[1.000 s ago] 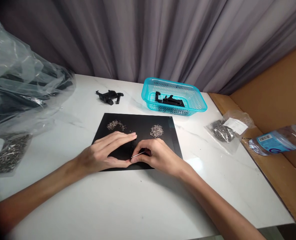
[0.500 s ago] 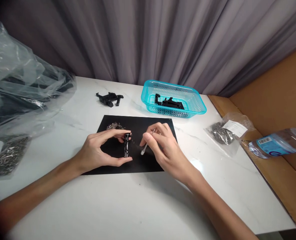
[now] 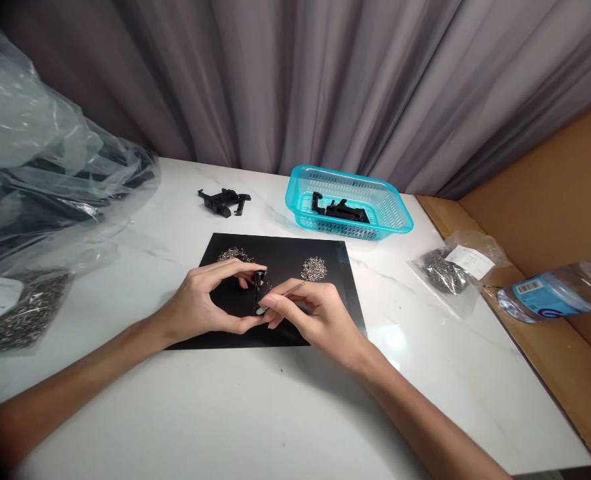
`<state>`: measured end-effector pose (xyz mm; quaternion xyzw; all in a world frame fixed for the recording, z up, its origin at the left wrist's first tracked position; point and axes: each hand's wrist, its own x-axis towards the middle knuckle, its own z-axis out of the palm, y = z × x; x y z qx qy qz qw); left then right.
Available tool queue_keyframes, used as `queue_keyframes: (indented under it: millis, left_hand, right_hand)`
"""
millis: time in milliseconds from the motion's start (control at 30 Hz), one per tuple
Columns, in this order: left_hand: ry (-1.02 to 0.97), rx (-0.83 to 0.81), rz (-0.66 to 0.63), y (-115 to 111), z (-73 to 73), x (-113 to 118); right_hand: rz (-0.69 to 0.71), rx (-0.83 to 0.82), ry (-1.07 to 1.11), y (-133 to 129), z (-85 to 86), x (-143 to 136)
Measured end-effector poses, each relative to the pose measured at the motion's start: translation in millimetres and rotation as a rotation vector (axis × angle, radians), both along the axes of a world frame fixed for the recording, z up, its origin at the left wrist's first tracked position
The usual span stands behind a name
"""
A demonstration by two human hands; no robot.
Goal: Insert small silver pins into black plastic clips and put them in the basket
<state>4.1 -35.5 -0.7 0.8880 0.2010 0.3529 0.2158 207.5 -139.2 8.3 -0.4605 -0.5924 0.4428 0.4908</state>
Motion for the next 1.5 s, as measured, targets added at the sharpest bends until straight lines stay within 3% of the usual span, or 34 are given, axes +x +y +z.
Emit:
queue_keyframes:
  millis: [433,500,667,700,867,1067,1233,1500]
  left_hand:
    - [-0.072,0.003,0.006,-0.9,-3.9,-2.0]
    - [-0.083,-0.046,0.010,-0.4,-2.1,-1.7]
    - [-0.062,-0.185,0.013,3.1,-1.4,-2.4]
    - [-0.065,-0.204,0.022,3.6,-1.5,-2.6]
    - [-0.078,-0.247,0.072,4.1,0.3,-2.0]
    - [-0.061,-0.223,0.104,3.9,1.6,-0.4]
    - [-0.005,-0.187,0.111,3.0,0.6,-1.3]
    - [0.037,-0.106,0.117,-0.3,3.0,-1.3]
  right_hand:
    - [0.060,0.085,-0.088,-3.7,-5.9,-5.4]
    - [-0.027,0.141,-0.117,-1.8,0.4,0.2]
    - [-0.415,0.395,-0.331,9.4,17.5,41.7]
    - [-0.411,0.408,-0.423,11.4,17.7,50.8]
    - [-0.107,0.302,-0.857,15.3,3.5,68.5]
    - [-0.126,0.387,-1.104,19.9,-14.5,54.4]
    - [-0.196,0.405,-1.039,28.2,-22.5,52.2]
    - [-0.292,0.259,-0.641,31.9,-15.2,62.0]
